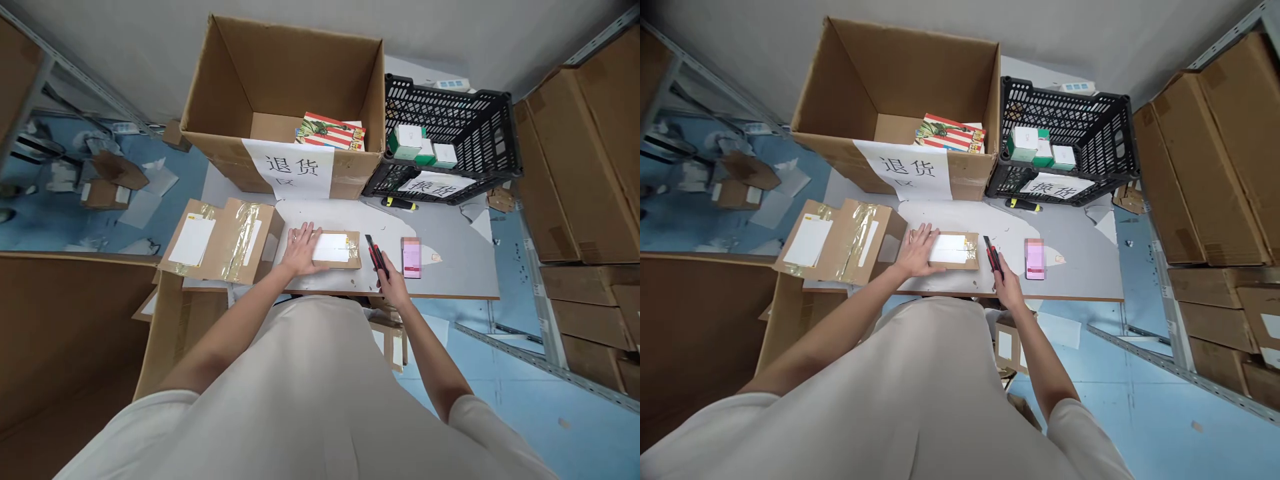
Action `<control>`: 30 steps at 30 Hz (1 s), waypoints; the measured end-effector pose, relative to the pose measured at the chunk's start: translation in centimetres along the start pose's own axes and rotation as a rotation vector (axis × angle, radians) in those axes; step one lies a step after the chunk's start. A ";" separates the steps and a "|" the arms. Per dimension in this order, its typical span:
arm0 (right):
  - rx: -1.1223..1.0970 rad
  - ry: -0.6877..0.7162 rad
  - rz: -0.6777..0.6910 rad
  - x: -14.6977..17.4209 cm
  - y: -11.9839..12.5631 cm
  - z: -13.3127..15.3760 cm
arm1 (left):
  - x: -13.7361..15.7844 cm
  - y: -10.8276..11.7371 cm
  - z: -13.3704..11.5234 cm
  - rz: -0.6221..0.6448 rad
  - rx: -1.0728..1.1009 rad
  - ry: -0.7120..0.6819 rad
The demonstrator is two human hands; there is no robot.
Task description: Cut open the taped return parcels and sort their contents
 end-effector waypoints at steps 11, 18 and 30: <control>-0.108 -0.113 0.178 0.0 -0.3 -0.8 | -0.2 -0.6 -0.5 0.018 -0.044 0.002; 0.005 -0.039 0.397 -1.1 1.8 -0.7 | -0.1 -0.8 -0.6 -0.024 -0.024 0.026; -0.004 -0.089 0.422 1.0 4.1 -1.5 | 0.1 -1.1 -0.5 -0.017 0.013 0.008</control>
Point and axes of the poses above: each hand's wrist, its own x-axis away from the middle knuckle, its own y-axis out of the back of the hand, z = x × y, the point moved 5 cm from there along -x, towards the middle knuckle, and after that the axes turned 12 degrees about -z, right-handed, at the moved point
